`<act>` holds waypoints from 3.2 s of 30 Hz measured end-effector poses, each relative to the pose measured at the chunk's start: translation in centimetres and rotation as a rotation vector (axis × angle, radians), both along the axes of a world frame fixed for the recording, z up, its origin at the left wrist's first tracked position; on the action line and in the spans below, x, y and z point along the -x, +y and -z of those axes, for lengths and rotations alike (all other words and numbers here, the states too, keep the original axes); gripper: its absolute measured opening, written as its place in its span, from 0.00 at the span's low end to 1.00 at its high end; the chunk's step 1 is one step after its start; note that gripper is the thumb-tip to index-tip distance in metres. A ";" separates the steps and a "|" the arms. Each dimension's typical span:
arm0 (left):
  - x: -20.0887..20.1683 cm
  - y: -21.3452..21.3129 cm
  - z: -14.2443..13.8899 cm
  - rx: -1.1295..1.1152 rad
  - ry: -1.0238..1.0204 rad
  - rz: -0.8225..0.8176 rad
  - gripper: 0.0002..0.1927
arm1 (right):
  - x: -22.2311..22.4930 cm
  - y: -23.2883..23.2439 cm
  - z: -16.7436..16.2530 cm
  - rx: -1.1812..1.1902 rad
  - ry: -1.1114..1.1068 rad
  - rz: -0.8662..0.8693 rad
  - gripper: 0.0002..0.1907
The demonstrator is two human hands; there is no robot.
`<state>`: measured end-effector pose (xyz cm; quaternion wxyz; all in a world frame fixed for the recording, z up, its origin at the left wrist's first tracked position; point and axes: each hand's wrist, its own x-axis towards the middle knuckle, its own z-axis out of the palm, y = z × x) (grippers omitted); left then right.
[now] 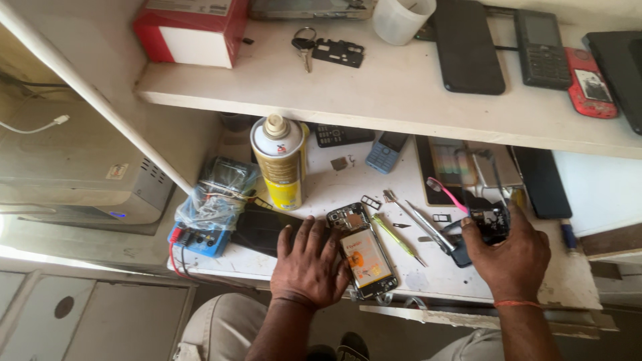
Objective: The person repairs a disassembled smartphone at a workbench. They hold the phone body, use a screwdriver on its frame, pick up small screws and components, retrieve a small cup, and manipulate internal parts with their fingers and a tool while other phones and repair tools sit on the bench.
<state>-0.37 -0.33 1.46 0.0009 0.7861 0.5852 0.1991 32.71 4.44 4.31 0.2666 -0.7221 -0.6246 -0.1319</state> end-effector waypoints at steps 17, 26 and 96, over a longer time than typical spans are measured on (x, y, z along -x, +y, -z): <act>0.2 0.0 -0.2 -0.021 0.006 -0.005 0.34 | -1.1 -7.8 1.7 -0.047 0.357 -0.271 0.09; 0.0 0.0 -0.1 -0.054 -0.013 -0.005 0.34 | 0.8 -9.2 1.4 0.045 0.290 -0.226 0.07; -0.1 0.1 0.2 -0.015 -0.016 -0.007 0.35 | 1.4 -7.4 1.3 0.425 -0.202 -0.025 0.05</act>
